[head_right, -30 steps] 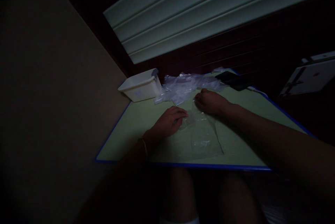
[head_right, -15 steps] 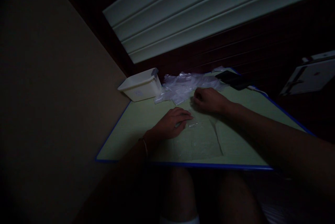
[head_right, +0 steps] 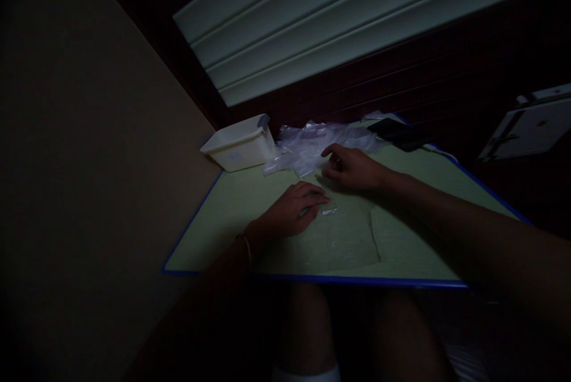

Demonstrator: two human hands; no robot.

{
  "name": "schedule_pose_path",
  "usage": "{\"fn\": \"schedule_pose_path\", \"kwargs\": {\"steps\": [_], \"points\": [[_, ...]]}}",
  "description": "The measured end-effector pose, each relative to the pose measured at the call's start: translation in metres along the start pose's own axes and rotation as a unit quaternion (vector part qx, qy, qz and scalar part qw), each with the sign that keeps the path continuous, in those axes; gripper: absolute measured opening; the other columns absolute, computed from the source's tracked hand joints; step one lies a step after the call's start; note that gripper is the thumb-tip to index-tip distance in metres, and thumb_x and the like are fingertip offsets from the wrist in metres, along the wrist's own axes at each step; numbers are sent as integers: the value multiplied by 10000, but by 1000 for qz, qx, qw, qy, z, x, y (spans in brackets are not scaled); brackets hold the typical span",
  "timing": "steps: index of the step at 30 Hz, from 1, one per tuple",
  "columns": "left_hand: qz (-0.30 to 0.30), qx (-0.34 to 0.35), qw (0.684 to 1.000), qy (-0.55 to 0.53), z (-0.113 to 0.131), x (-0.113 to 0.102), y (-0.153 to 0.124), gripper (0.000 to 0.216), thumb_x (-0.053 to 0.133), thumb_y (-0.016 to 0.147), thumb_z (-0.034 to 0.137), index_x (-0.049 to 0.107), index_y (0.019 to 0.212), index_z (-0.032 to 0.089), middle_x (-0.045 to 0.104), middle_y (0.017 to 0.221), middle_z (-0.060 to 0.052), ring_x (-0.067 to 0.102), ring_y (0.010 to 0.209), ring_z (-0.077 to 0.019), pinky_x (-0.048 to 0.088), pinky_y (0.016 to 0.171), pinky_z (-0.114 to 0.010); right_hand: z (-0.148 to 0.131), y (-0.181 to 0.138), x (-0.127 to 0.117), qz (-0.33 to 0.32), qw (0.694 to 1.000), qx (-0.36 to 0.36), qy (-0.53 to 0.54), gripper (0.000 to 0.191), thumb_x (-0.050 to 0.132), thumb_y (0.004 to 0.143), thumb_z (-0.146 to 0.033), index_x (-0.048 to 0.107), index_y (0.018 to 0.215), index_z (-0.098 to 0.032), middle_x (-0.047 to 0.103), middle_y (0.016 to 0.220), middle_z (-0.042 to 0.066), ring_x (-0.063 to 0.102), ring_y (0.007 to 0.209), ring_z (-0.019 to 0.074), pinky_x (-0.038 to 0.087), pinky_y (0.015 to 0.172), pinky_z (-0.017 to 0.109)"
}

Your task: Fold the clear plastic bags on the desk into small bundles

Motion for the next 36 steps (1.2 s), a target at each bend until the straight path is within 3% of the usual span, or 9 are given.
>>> {"fn": "schedule_pose_path", "kwargs": {"steps": [4, 11, 21, 25, 30, 36], "points": [[9, 0, 1000, -7, -1, -1, 0, 340, 475, 903, 210, 626, 1208, 213, 603, 1245, -80, 499, 1175, -235, 391, 1022, -421, -10, -2, 6, -33, 999, -28, 24, 445, 533, 841, -435, 529, 1162, -128, 652, 707, 41, 598, 638, 196, 419, 608, 297], [47, 2, 998, -34, -3, -8, -1, 302, 472, 909, 203, 623, 1170, 182, 645, 1185, -76, 555, 1133, -212, 423, 999, -389, -16, -7, 11, -77, 991, -26, 103, 521, 538, 846, -550, 534, 1179, -149, 669, 726, 33, 591, 610, 177, 404, 566, 281], [120, -25, 992, -41, -11, -22, -4, 206, 418, 940, 222, 613, 907, 166, 669, 970, -79, 610, 949, -190, 476, 906, -362, -5, -8, 18, -82, 969, 19, 232, 458, 429, 921, -561, 560, 1136, -178, 672, 792, 48, 631, 629, 180, 474, 606, 307], [153, -36, 987, -24, -11, -32, -5, 181, 433, 923, 224, 599, 953, 160, 642, 966, -96, 577, 959, -209, 473, 906, -388, -6, -8, 16, -76, 962, 31, 259, 430, 411, 934, -549, 559, 1083, -174, 658, 788, 43, 608, 576, 153, 458, 550, 278], [94, 4, 995, -13, -4, -18, -2, 286, 467, 908, 224, 590, 1162, 174, 617, 1184, -97, 524, 1134, -226, 412, 1023, -424, 4, -3, 1, -4, 976, 60, 207, 386, 395, 944, -517, 567, 911, -172, 655, 748, 53, 593, 579, 148, 452, 555, 265], [56, 6, 998, -6, -5, -8, 0, 317, 468, 915, 260, 614, 1179, 165, 621, 1239, -86, 504, 1175, -219, 381, 1053, -413, 6, -3, 1, -4, 991, 72, 115, 385, 368, 948, -496, 552, 799, -193, 651, 665, 36, 601, 579, 166, 441, 592, 282]]}}
Point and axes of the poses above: each hand's wrist, its own y-axis towards the middle knuckle, its own x-axis out of the palm, z = x × y, the point moved 10 cm from there along y, towards the middle knuckle
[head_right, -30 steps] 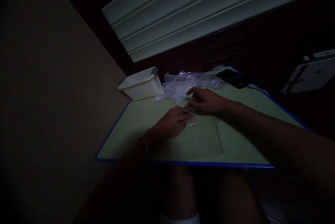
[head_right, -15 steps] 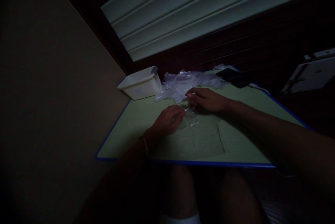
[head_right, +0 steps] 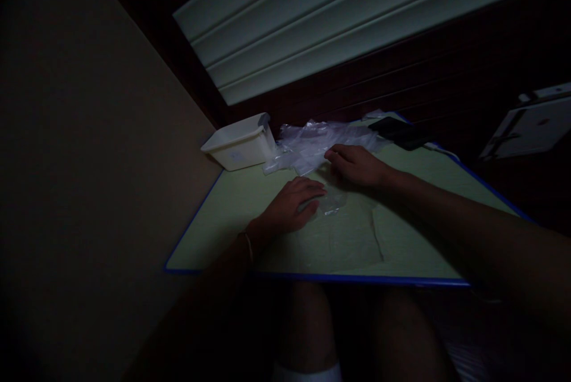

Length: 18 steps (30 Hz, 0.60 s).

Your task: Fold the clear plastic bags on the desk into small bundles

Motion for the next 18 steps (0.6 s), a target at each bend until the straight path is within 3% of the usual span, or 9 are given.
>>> {"fn": "schedule_pose_path", "kwargs": {"steps": [4, 9, 13, 18], "points": [[-37, -2, 999, 5, 3, 6, 0, 352, 443, 939, 308, 585, 1250, 224, 587, 1330, -32, 467, 1224, -222, 363, 1054, -431, -5, -1, 1, -14, 1000, -14, -16, 393, 349, 945, -496, 548, 780, -200, 648, 657, 35, 603, 584, 174, 438, 603, 290], [-67, -15, 998, 10, 3, 9, -1, 358, 439, 944, 317, 592, 1256, 232, 582, 1344, -28, 458, 1232, -228, 357, 1046, -426, -4, 6, -24, 0, 990, -40, -136, 305, 427, 898, -425, 607, 871, -181, 689, 764, 70, 621, 664, 192, 436, 638, 297], [-64, -15, 998, 9, 4, 8, -1, 346, 436, 947, 310, 605, 1237, 224, 589, 1336, -28, 463, 1229, -224, 356, 1042, -416, 26, 4, -24, -146, 952, 9, -270, 171, 595, 773, -350, 644, 802, -188, 708, 794, 88, 627, 681, 217, 420, 605, 309], [-52, -8, 999, 6, 4, 7, -2, 337, 444, 947, 313, 608, 1226, 219, 599, 1320, -39, 477, 1216, -216, 364, 1029, -413, 52, -14, -28, -223, 936, 116, -244, 150, 688, 705, -314, 671, 755, -174, 705, 750, 65, 622, 654, 206, 412, 577, 303]]}}
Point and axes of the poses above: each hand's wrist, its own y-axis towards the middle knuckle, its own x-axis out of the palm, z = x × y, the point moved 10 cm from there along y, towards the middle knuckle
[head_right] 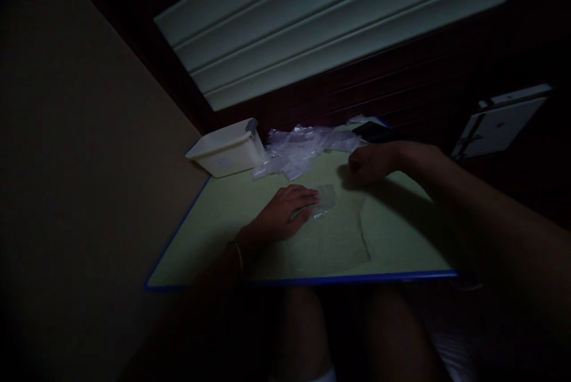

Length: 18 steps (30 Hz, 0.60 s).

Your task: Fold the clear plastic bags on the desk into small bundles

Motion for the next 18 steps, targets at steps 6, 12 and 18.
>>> {"fn": "schedule_pose_path", "kwargs": {"steps": [6, 12, 18], "points": [[1, -4, 1000, -4, 0, 0, 0, 323, 458, 941, 303, 611, 1216, 229, 600, 1317, -38, 479, 1218, -221, 369, 1021, -432, -16, -3, 5, -24, 993, -56, 99, 151, 736, 657, -241, 633, 564, -182, 596, 540, 10, 511, 502, 154, 366, 521, 301], [3, 2, 1000, -4, 0, 0, 0, 324, 462, 937, 293, 613, 1215, 221, 600, 1312, -48, 472, 1223, -224, 371, 1029, -430, -26, -6, 0, -27, 985, -73, 157, 212, 671, 728, -337, 614, 580, -196, 625, 578, 42, 565, 542, 186, 426, 519, 317], [1, 1, 1000, -6, 2, -1, 0, 325, 459, 941, 298, 615, 1212, 212, 607, 1300, -55, 479, 1208, -222, 373, 1031, -429, -37, -12, 14, -82, 956, -38, 280, 226, 672, 742, -406, 574, 687, -211, 662, 608, 50, 633, 546, 198, 498, 518, 322]]}}
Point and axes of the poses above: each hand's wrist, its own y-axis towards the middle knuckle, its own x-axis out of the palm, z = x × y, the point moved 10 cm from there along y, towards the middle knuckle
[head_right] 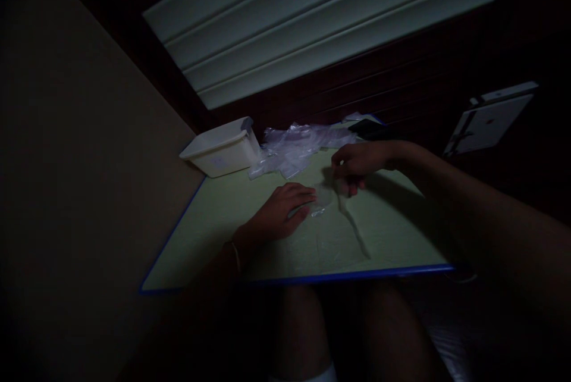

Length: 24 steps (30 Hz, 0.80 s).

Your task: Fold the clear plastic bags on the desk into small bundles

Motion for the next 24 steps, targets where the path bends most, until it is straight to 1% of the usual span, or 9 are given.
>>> {"fn": "schedule_pose_path", "kwargs": {"steps": [3, 6, 9, 14, 17, 21, 24], "points": [[-1, -1, 1000, 3, 0, 0, 0, 328, 454, 943, 304, 616, 1215, 216, 605, 1302, -54, 475, 1213, -227, 374, 1032, -431, 0, 0, 8, -17, 999, 12, 32, 207, 674, 748, -382, 555, 767, -214, 689, 642, 48, 650, 555, 198, 503, 499, 311], [2, 0, 1000, 3, 0, 0, 0, 326, 455, 942, 306, 618, 1211, 220, 605, 1302, -55, 475, 1216, -230, 375, 1034, -434, -5, 2, 14, -27, 998, -2, 62, 232, 682, 752, -385, 530, 818, -221, 704, 652, 45, 653, 551, 193, 501, 479, 297], [3, 3, 1000, 1, 0, -1, 1, 327, 455, 941, 306, 620, 1208, 214, 610, 1290, -61, 479, 1211, -234, 377, 1032, -435, -13, 3, 20, -39, 995, -25, 88, 281, 685, 769, -427, 526, 864, -216, 715, 675, 50, 660, 567, 185, 502, 489, 283], [7, 14, 1000, -14, 2, -2, 1, 337, 457, 938, 291, 597, 1232, 207, 612, 1280, -70, 479, 1223, -233, 385, 1030, -433, -21, 5, 24, -57, 989, -56, 126, 338, 624, 828, -513, 546, 895, -191, 738, 793, 83, 675, 618, 177, 497, 512, 267], [41, 8, 999, -29, -1, -8, 1, 299, 450, 940, 273, 613, 1179, 198, 628, 1249, -76, 496, 1207, -230, 395, 1020, -435, -21, 8, 24, -54, 987, -65, 138, 331, 593, 855, -511, 541, 879, -184, 741, 821, 93, 675, 623, 179, 488, 500, 263], [113, -6, 993, -43, -7, -21, -1, 241, 423, 945, 240, 632, 1039, 166, 666, 1096, -86, 555, 1079, -211, 432, 972, -410, -17, 13, 25, -32, 988, -53, 144, 313, 555, 882, -498, 514, 873, -188, 738, 781, 89, 674, 607, 179, 487, 501, 263], [139, -8, 989, -46, -8, -26, -3, 224, 441, 929, 221, 614, 1056, 158, 651, 1067, -92, 555, 1055, -205, 440, 971, -400, -16, 17, 28, -28, 988, -43, 148, 300, 495, 915, -485, 508, 882, -188, 736, 760, 98, 672, 601, 184, 494, 513, 274]]}}
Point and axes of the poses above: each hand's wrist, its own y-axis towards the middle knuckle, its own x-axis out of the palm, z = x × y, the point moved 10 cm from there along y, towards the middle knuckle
